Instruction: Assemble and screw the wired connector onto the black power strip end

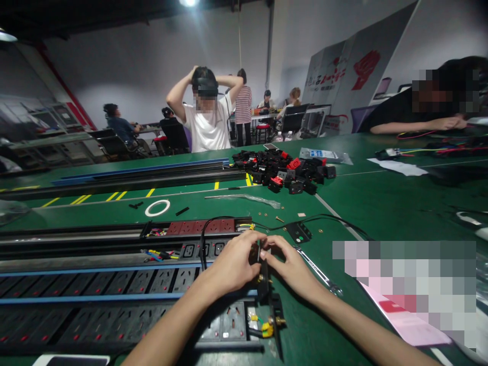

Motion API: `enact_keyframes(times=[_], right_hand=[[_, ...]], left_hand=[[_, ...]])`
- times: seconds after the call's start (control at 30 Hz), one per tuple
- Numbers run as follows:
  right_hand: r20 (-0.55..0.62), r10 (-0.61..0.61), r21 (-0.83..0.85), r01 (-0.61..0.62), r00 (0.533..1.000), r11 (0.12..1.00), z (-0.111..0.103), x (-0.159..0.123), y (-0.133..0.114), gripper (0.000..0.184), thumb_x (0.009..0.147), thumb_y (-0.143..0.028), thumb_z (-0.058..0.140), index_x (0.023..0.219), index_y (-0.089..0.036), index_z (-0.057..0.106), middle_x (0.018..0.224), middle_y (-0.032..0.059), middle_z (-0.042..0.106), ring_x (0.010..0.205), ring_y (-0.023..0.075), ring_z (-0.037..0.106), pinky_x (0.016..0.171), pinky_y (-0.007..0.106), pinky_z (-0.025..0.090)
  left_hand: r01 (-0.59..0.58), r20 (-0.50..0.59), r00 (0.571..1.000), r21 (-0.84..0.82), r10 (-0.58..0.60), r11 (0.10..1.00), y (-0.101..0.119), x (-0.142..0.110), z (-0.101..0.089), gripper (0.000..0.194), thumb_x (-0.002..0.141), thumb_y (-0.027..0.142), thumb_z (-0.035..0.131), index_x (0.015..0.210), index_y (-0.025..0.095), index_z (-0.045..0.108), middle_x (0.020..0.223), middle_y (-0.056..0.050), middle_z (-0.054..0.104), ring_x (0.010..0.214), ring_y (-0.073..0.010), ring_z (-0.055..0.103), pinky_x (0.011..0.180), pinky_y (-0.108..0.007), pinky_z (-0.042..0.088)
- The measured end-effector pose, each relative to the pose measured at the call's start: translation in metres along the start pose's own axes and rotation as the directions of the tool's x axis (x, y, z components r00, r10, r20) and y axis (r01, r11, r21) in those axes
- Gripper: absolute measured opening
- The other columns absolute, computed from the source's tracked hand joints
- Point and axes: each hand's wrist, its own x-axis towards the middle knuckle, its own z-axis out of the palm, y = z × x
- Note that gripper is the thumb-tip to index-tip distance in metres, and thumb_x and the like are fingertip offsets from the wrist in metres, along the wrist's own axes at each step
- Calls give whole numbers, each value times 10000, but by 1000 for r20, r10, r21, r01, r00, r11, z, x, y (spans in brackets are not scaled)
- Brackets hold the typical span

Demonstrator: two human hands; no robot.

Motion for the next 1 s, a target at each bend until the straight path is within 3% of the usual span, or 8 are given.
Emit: enact_keyframes(times=[0.17, 0.33, 0.47, 0.63, 0.77, 0.93, 1.0], right_hand=[[-33, 18, 19, -17, 999, 1000, 0, 0, 1, 279, 950, -442, 499, 860, -210, 626, 990, 50, 630, 994, 209, 579, 920, 337, 431], [-57, -8, 20, 10, 998, 1000, 1, 0, 2, 226, 875, -431, 617, 845, -207, 630, 1008, 52, 621, 1012, 217, 573, 927, 335, 425], [-52, 28, 39, -26, 998, 999, 2, 0, 2, 289, 933, -445, 513, 820, -206, 631, 1013, 62, 623, 1006, 220, 578, 933, 353, 420], [-43, 7, 25, -6, 999, 1000, 2, -1, 0, 199, 876, -405, 608, 840, -210, 626, 997, 52, 610, 1010, 223, 573, 928, 353, 423], [9, 33, 0, -33, 999, 999, 3, -2, -1, 340, 947, -431, 494, 734, -199, 623, 1045, 70, 604, 1027, 222, 573, 938, 356, 408], [-36, 13, 0, -13, 999, 1000, 3, -2, 1, 225, 905, -431, 573, 942, -212, 609, 1029, 56, 605, 1024, 218, 567, 930, 344, 421], [-17, 5, -6, -5, 1000, 1000, 3, -1, 1, 235, 915, -439, 555, 906, -211, 614, 1015, 55, 607, 1015, 218, 567, 925, 340, 420]], left_hand=[[4, 3, 1000, 7, -4, 1000, 0, 0, 1, 589, 703, 53, 622, 1276, 175, 554, 1288, -90, 607, 1185, -245, 572, 1059, -382, 450], [6, 16, 1000, 12, -7, 1000, 0, 1, 0, 578, 709, 60, 620, 1272, 179, 558, 1291, -86, 609, 1184, -247, 573, 1053, -379, 454], [3, 5, 1000, 9, -3, 1000, 0, 1, 0, 585, 700, 52, 618, 1268, 179, 557, 1284, -85, 613, 1182, -241, 575, 1055, -378, 453], [4, 3, 1000, 7, -4, 1000, -2, 0, 1, 583, 706, 57, 618, 1271, 186, 559, 1290, -87, 610, 1181, -243, 577, 1053, -383, 456], [15, -9, 1000, 20, -15, 1000, -3, 1, 2, 585, 715, 74, 625, 1284, 184, 553, 1306, -87, 602, 1193, -245, 573, 1063, -389, 450], [4, 0, 1000, 3, -4, 1000, -2, 0, 1, 563, 714, 70, 617, 1262, 193, 566, 1274, -81, 621, 1167, -237, 588, 1055, -375, 457], [7, -1, 1000, 2, -7, 1000, -1, 0, 1, 571, 710, 71, 618, 1266, 188, 564, 1281, -84, 618, 1176, -241, 584, 1059, -380, 454]])
